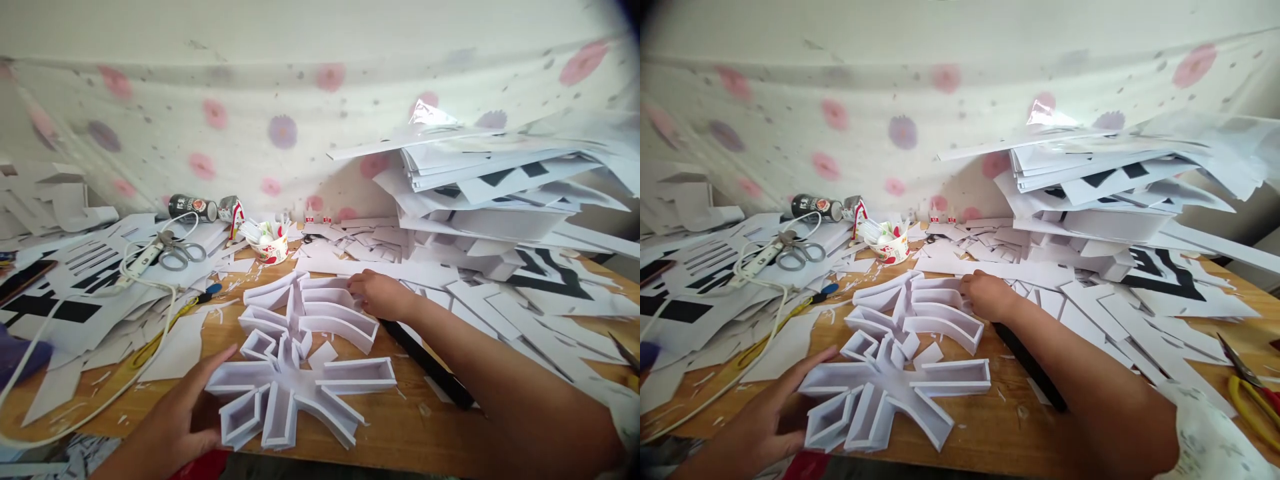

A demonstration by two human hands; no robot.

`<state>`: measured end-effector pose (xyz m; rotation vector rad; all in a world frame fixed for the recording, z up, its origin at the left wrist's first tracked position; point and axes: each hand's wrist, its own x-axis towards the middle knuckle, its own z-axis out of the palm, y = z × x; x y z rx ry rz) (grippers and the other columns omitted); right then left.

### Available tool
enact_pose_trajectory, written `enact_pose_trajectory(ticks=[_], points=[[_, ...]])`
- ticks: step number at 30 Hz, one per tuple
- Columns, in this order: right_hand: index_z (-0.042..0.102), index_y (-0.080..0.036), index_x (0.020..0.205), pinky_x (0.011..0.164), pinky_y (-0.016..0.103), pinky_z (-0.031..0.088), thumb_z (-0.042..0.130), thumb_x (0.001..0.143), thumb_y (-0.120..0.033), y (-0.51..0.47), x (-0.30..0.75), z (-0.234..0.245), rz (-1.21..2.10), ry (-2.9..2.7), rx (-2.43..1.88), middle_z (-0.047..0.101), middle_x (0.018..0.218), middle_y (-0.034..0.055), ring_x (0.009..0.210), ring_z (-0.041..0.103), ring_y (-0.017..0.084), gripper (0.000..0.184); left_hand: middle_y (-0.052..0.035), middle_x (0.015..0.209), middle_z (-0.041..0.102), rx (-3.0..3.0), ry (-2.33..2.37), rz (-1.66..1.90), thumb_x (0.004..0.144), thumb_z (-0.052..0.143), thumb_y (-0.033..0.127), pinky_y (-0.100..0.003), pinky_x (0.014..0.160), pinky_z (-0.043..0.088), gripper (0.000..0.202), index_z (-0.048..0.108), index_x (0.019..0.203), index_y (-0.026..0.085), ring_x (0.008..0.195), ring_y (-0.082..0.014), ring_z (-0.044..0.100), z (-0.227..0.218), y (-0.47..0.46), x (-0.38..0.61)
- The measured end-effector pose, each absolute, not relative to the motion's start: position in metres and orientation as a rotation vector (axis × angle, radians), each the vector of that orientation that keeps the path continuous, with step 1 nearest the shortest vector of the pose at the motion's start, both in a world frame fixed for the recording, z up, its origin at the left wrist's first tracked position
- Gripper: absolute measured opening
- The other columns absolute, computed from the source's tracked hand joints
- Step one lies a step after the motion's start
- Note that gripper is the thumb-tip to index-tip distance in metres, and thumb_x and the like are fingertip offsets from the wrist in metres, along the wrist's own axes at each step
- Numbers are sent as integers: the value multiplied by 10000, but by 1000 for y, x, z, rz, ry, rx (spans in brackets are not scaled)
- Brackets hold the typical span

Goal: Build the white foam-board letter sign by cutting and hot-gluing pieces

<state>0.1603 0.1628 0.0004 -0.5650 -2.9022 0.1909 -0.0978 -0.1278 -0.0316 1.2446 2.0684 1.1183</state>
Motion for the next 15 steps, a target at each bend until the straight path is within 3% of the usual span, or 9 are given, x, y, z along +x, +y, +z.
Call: enact_pose_trajectory(ticks=[4,9,15], points=[[665,-174,672,719,283,478,665,716,-63,161,168,3,227,-2902,-539,699,844,54,807,630,199,119,-54,1245,630,1228,2228,1172,535,794,463,-423,939,515,746,560,1234,347,1101,-342,605,-48,-150,-115],[614,-183,703,721,280,454,648,814,-179,136,188,15,253,-2748,-521,633,773,29,778,586,175,116,-21,789,683,879,2054,1204,647,706,577,-376,659,582,516,565,1049,285,743,-273,669,-68,-183,-119],[549,-176,722,689,302,437,561,878,-223,83,213,20,185,-2571,-571,589,812,56,754,548,177,164,-80,879,719,541,1798,1297,646,665,697,-392,653,578,1023,215,1427,215,733,-281,684,-52,-183,-59]])
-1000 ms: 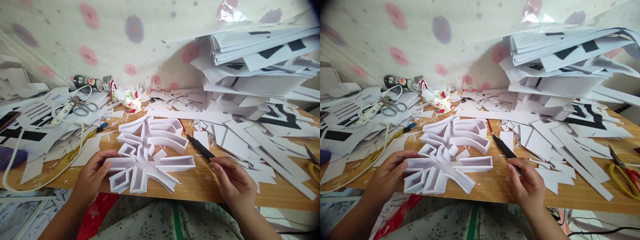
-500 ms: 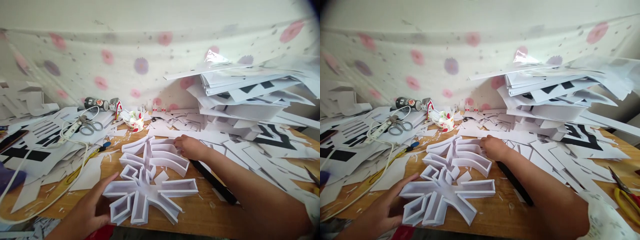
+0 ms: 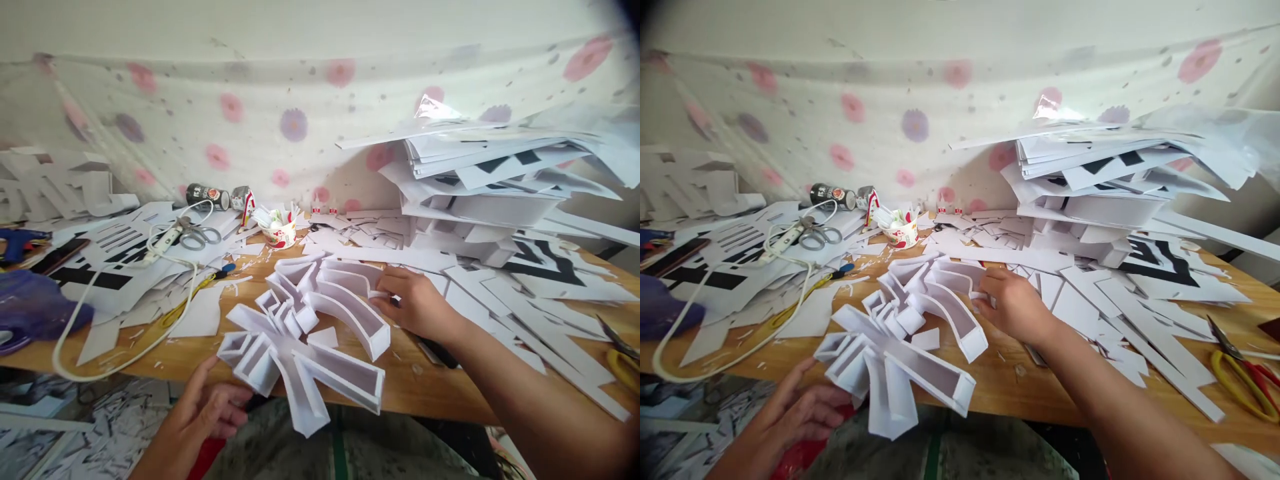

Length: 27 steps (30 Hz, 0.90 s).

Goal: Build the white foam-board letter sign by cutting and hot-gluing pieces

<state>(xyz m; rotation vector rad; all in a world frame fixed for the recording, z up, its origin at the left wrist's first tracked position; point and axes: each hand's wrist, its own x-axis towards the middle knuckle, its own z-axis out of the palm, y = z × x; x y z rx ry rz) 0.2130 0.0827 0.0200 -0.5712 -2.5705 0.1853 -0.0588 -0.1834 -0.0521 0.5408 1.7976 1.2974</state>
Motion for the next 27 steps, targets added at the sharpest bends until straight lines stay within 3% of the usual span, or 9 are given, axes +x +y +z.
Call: enact_pose_trajectory(ticks=[2,6,9,12,15,19,23,27], points=[[550,-174,740,653,290,429,551,890,-227,63,221,20,118,-2546,-571,584,819,54,722,542,166,159,-66,924,717,465,1718,1439,695,671,641,-371,662,575,986,174,1458,262,749,-263,694,-42,-178,-45],[557,-170,763,633,292,430,554,906,-232,25,233,21,-22,-2500,-551,598,805,57,718,549,174,156,-63,1139,679,418,1546,1558,734,698,541,-342,695,585,816,310,1422,334,820,-223,692,-22,-164,-44],[571,-167,800,629,308,447,592,895,-254,-4,234,19,-62,-2460,-515,622,834,66,717,565,188,131,-17,1158,671,449,1546,1590,705,759,475,-231,601,555,808,357,1399,378,722,-150,672,-7,-147,-58],[592,-160,912,644,320,479,592,889,-206,-32,227,8,-26,-2482,-465,647,917,80,758,595,205,51,-5,1051,693,605,1568,1591,725,761,387,-202,599,530,744,410,1372,281,698,-134,660,3,-122,-77],[593,-150,1000,629,320,497,529,901,-123,-52,214,-9,-16,-2508,-472,658,920,84,748,612,209,121,0,992,694,734,1481,1557,751,742,356,-208,670,532,567,525,1238,164,751,-135,663,0,-91,-95],[559,-126,1120,627,307,508,475,919,-90,-60,200,-27,-41,-2489,-493,679,944,95,746,637,204,221,-6,846,711,724,1443,1521,650,816,357,-269,599,556,587,565,1130,133,644,-153,653,-15,-52,-117],[546,-122,1142,597,289,515,455,932,-106,-53,193,-31,87,-2469,-450,701,945,78,715,660,187,230,-19,720,709,738,1428,1432,805,677,448,-328,553,568,495,570,1092,59,556,-155,631,-23,-19,-132],[556,-142,1112,581,265,513,513,917,-138,-44,190,-30,288,-2400,-478,703,907,52,684,661,164,200,-3,793,735,818,1431,1341,972,449,336,-298,620,573,394,520,1216,36,631,-122,667,-23,5,-140]])
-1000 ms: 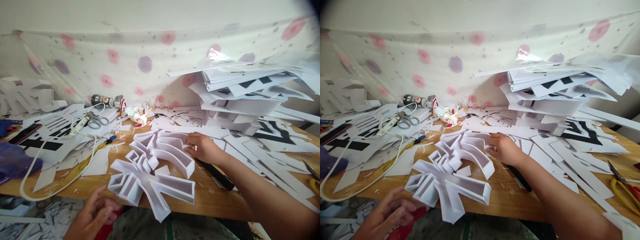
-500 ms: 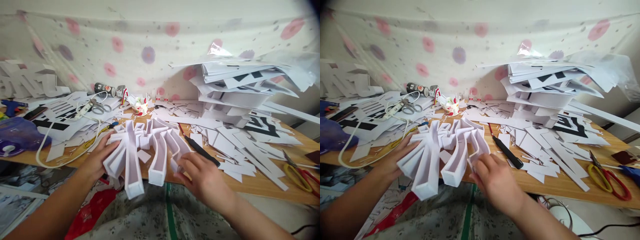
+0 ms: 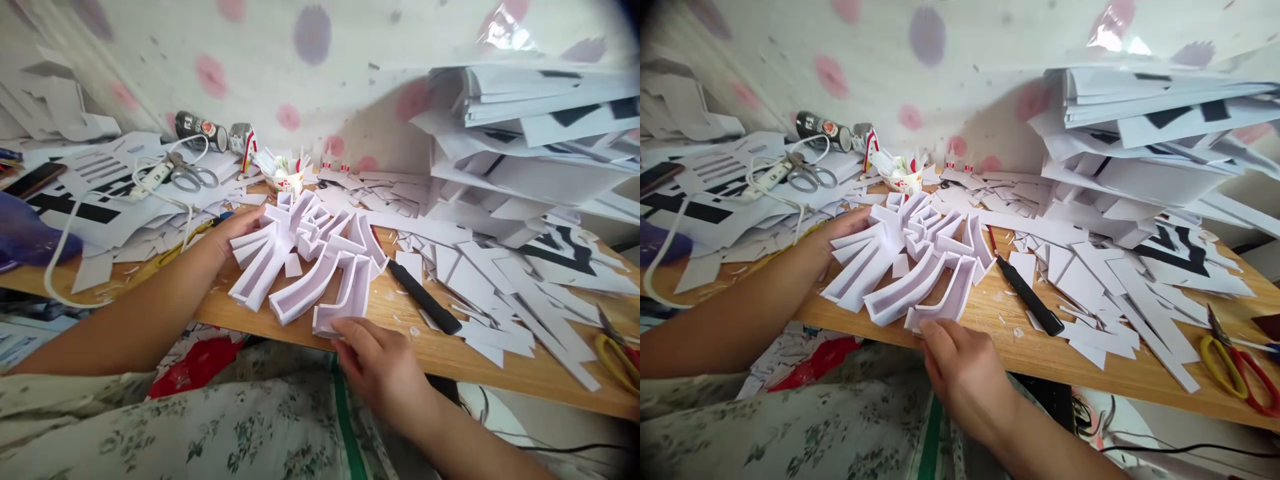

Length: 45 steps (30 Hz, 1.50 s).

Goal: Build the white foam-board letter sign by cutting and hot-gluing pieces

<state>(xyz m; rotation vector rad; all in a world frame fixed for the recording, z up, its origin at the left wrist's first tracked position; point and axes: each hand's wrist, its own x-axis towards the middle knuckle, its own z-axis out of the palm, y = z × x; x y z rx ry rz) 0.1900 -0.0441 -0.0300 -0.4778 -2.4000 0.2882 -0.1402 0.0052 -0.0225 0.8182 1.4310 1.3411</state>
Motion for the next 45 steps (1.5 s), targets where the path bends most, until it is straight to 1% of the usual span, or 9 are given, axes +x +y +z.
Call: enact_pose_trajectory(ticks=[3,6,11,13,16,19,21,25,45], points=[[569,-158,1063,588,258,502,571,892,-132,-38,190,-28,340,-2394,-494,689,889,47,691,636,153,173,12,844,741,898,1462,1288,988,394,235,-277,699,564,351,492,1255,31,705,-90,682,-26,16,-144],[584,-161,1044,647,318,498,631,861,-158,-31,190,-23,231,-2424,-469,682,922,66,742,589,184,189,3,849,740,987,1541,1240,975,398,245,-307,721,560,363,514,1226,10,731,-99,690,-33,21,-149],[592,-135,1111,835,457,484,701,826,-270,-16,188,-17,139,-2483,-435,641,1131,135,981,540,275,333,28,859,715,1151,1863,1282,839,608,317,-258,751,525,386,617,1092,26,799,-94,671,-20,12,-155],[565,-121,1180,949,531,438,697,832,-300,-11,188,-20,194,-2530,-381,617,1207,150,1112,510,309,413,48,895,696,1236,2072,1371,756,701,285,-211,798,484,354,660,1027,61,846,-68,637,-4,-10,-147],[518,-119,1269,1027,595,373,675,851,-342,-8,188,-29,247,-2557,-355,608,1258,147,1198,485,322,500,48,804,686,1770,2453,1619,828,639,254,-165,721,470,152,702,877,126,752,-50,609,16,-64,-114],[504,-123,1296,1043,606,358,653,867,-342,-8,189,-39,252,-2538,-351,601,1285,144,1235,470,323,504,32,805,710,2485,2002,1274,853,609,236,-164,607,482,90,681,873,186,695,-69,637,14,-116,-67],[505,-130,1298,1043,609,357,649,870,-326,-9,189,-45,240,-2515,-344,601,1289,143,1244,466,324,492,-5,871,725,2504,1825,1109,872,569,122,-202,738,517,132,643,972,166,780,-98,665,-1,-135,-39],[490,-138,1316,1017,605,390,650,865,-276,-10,189,-55,234,-2454,-339,597,1296,145,1261,455,330,498,-22,928,734,2386,1929,1147,875,581,86,-188,837,499,199,623,1056,156,831,-97,681,-30,-137,-8],[490,-169,1345,1008,604,409,626,876,-303,-13,189,-64,233,-2384,-334,575,1332,144,1273,451,328,507,-42,923,733,2306,1981,1240,845,589,36,-203,833,528,245,653,1055,147,847,-120,683,-44,-126,9]])
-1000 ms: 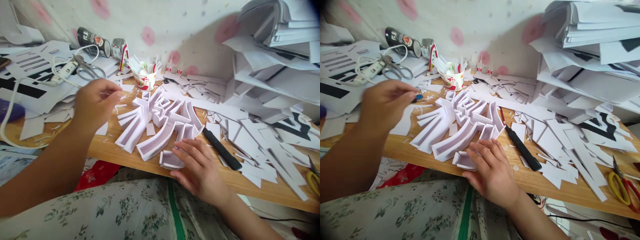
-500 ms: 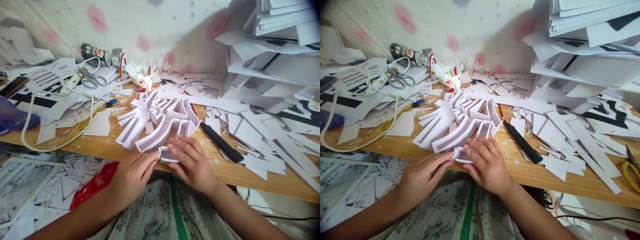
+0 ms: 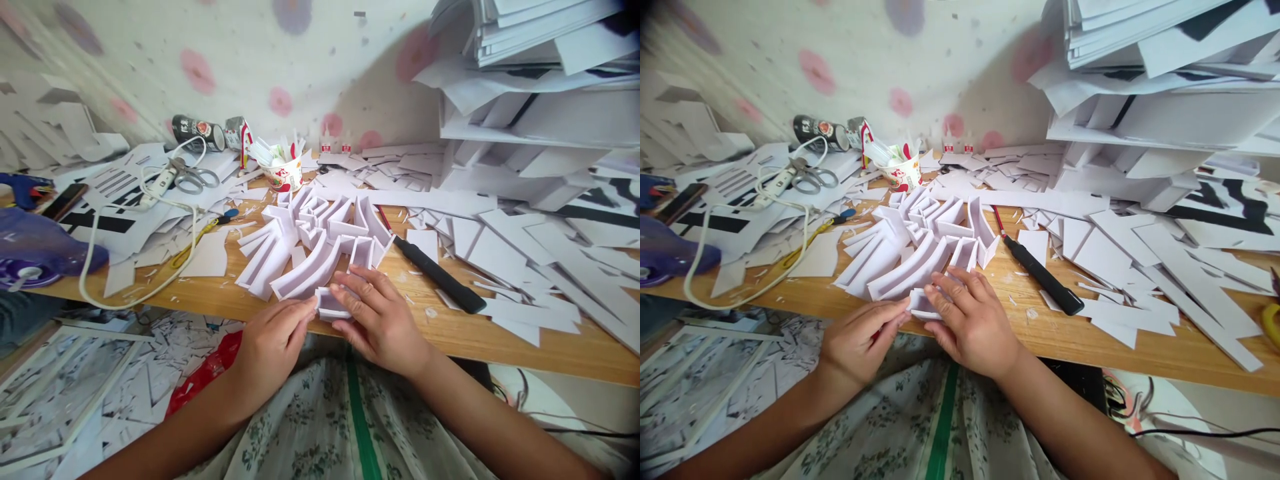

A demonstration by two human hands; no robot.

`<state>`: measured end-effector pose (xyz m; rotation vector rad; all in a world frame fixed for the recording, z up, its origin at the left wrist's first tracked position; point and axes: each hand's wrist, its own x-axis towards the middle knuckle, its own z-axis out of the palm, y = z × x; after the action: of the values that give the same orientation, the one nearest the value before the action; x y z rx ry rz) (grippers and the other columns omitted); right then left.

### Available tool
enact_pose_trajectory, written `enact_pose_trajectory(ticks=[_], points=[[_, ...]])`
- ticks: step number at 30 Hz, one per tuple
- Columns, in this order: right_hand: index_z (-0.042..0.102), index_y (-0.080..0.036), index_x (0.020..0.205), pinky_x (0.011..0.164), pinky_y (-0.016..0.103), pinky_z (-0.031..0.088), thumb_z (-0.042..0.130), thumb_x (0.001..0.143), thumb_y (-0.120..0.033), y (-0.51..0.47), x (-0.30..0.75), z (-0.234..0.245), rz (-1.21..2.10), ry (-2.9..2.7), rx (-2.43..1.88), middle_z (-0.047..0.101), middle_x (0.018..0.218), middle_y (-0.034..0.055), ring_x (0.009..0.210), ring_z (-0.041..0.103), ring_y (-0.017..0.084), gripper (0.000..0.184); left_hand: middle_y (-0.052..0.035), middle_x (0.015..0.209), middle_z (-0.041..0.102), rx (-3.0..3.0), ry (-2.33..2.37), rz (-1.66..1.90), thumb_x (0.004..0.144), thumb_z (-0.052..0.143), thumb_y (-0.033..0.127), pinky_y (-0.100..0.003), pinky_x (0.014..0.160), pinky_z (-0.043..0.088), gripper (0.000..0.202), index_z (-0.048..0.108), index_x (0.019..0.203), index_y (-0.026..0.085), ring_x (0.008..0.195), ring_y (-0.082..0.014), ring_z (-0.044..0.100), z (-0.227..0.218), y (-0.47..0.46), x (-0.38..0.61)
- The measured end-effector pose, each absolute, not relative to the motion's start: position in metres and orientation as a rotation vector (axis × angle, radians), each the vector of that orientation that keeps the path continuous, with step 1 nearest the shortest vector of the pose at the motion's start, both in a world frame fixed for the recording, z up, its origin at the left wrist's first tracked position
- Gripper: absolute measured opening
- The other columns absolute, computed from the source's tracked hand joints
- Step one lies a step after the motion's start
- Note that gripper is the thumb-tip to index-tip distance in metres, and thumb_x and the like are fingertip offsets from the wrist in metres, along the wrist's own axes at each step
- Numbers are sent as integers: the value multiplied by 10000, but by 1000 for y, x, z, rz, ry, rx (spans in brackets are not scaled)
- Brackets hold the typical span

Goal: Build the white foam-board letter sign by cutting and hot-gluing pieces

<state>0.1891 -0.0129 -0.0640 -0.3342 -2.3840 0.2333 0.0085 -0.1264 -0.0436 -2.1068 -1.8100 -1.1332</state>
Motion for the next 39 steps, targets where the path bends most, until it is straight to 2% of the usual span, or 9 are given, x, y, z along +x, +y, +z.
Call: enact_pose_trajectory(ticks=[5,11,21,26,30,39], points=[[566,-184,1262,991,596,426,624,869,-266,-11,191,-65,214,-2380,-290,552,1359,132,1282,438,336,406,-36,900,727,-2096,-1819,-1168,844,581,22,-193,838,518,246,655,1050,134,847,-109,676,-45,-126,11],[631,-161,1155,966,581,451,642,861,-337,-9,190,-64,268,-2342,-267,568,1338,142,1283,437,361,344,-59,946,713,-2115,-1790,-1143,848,562,15,-199,820,529,277,643,1080,143,870,-117,667,-44,-127,14],[660,-166,1058,1000,555,435,622,881,-306,-10,188,-64,235,-2368,-328,587,1317,124,1290,430,325,229,-45,975,704,-2065,-1851,-1186,849,600,66,-205,844,526,302,617,1130,176,875,-120,671,-51,-130,18],[673,-184,968,1005,573,420,619,881,-309,-11,188,-64,229,-2379,-338,583,1321,114,1291,425,325,162,5,874,694,-2031,-2001,-1285,840,637,113,-203,774,527,187,621,1005,199,780,-109,663,-61,-133,20],[672,-183,919,993,577,425,604,889,-310,-11,187,-63,229,-2388,-337,578,1324,109,1284,423,334,148,-20,895,684,-2051,-1893,-1269,832,638,86,-216,806,519,170,624,974,179,830,-120,654,-61,-128,19],[659,-180,901,995,574,422,606,883,-300,-11,187,-63,238,-2388,-343,576,1318,118,1292,413,328,132,-29,879,681,-2030,-1896,-1219,852,607,107,-229,771,532,125,608,958,174,805,-131,657,-62,-125,21]])
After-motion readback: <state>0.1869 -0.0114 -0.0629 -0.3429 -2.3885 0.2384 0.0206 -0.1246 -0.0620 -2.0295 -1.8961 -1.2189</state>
